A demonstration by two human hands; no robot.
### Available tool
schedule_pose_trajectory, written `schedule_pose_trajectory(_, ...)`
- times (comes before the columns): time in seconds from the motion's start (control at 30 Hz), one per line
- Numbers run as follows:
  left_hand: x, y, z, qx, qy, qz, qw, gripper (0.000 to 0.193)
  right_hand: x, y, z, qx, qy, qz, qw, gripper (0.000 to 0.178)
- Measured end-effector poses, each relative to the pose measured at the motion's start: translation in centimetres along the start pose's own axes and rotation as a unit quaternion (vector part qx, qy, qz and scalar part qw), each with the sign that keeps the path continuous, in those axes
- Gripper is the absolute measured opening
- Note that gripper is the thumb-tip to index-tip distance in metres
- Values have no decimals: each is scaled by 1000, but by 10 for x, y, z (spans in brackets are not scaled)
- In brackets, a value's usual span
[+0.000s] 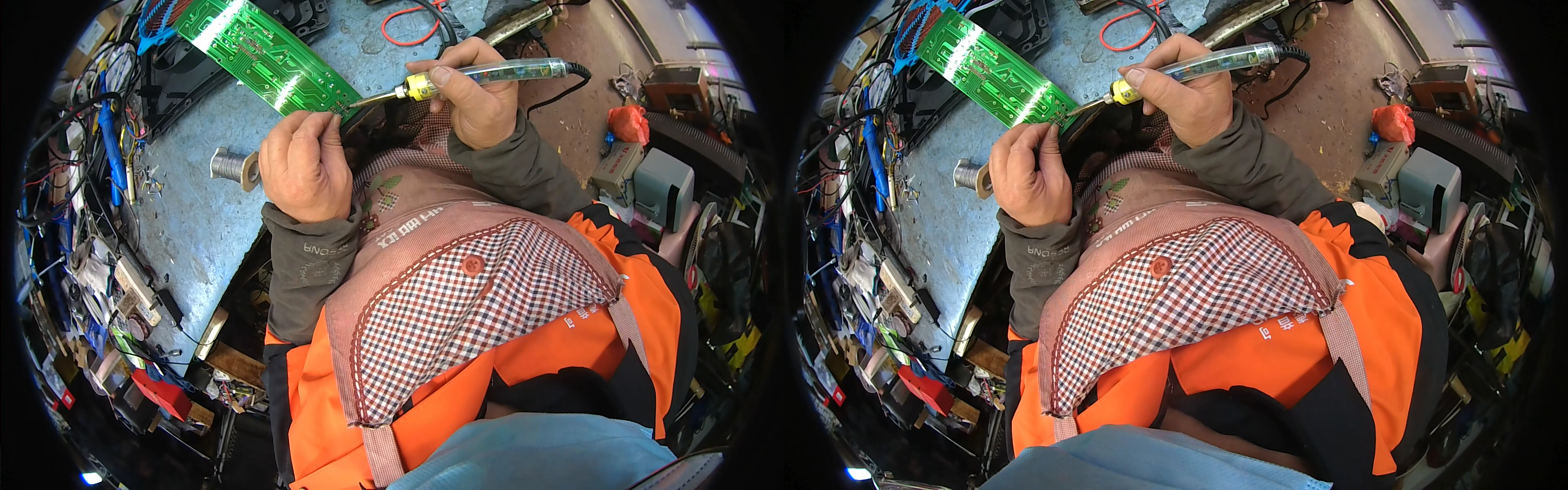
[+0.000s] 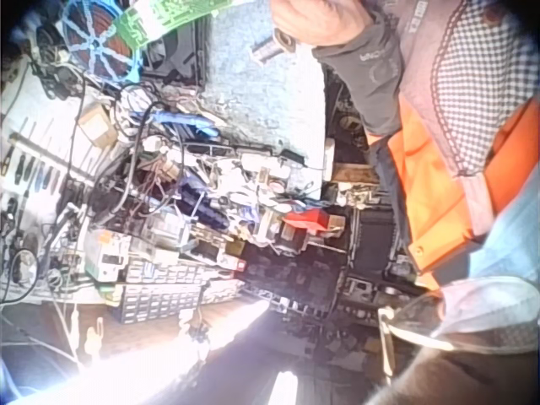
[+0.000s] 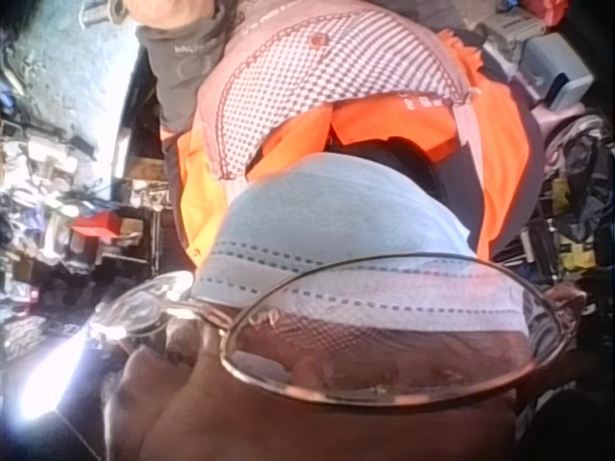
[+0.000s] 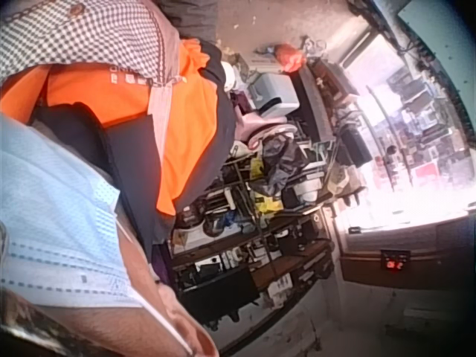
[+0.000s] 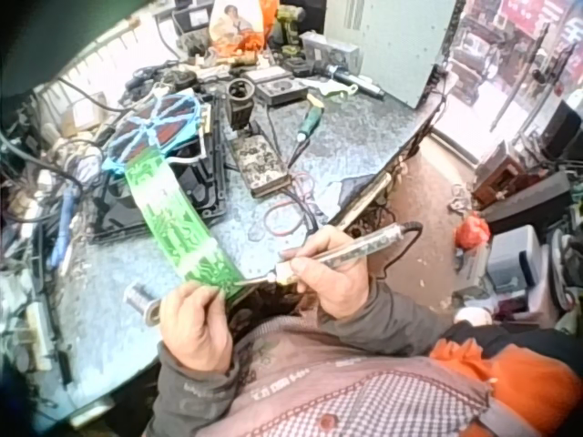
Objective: The person solders a green circuit board using a soldering iron and solder wire. They hold the board with one hand and apply solder to multiple points with the other, working continuously across the surface.
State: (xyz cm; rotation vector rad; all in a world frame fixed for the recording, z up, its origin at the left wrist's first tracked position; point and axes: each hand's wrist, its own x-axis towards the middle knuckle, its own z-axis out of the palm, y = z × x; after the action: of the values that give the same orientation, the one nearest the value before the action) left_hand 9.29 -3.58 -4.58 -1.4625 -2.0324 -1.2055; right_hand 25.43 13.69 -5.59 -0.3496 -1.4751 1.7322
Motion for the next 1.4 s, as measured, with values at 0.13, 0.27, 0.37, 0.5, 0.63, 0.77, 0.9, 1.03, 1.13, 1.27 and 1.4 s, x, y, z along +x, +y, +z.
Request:
schedule_pose_trajectory(0.13,0,0,0,8,-3,-1,1000,18,0,3,-1,-8,-2,-8,1000,16)
schedule_pose_trajectory(0.27,0,2,0,1,-1,-9,1000,18,1,5,-1,11,3,-15,1000,15)
schedule_pose_trajectory(0.37,-1,2,1,-2,7,-17,1000,18,1,6,-1,25,13,-11,1000,14)
schedule_pose_trajectory(0.5,-1,3,1,-4,12,-22,1000,18,1,4,-1,21,12,0,1000,14)
schedule_pose_trajectory(0.63,0,3,-1,-22,13,-12,1000,18,1,2,-1,22,10,-6,1000,14)
schedule_pose_trajectory(0.77,-8,4,-5,-59,34,-64,996,26,1,2,-1,33,16,-1,999,14)
schedule_pose_trajectory(0.9,-18,1,-10,-99,42,-101,989,23,2,4,-1,35,21,-10,999,14)
schedule_pose_trajectory(1.03,-12,1,-11,-55,38,-39,997,17,1,8,-2,31,22,-14,999,15)
schedule_pose_trajectory(1.13,-6,4,-6,-21,20,5,1000,14,1,7,-2,24,19,-20,999,15)
schedule_pose_trajectory(1.27,3,4,-9,15,-36,63,997,15,2,7,-4,21,18,-23,999,15)
schedule_pose_trajectory(1.4,3,2,-11,20,-31,61,997,18,2,7,-4,23,13,-21,999,15)
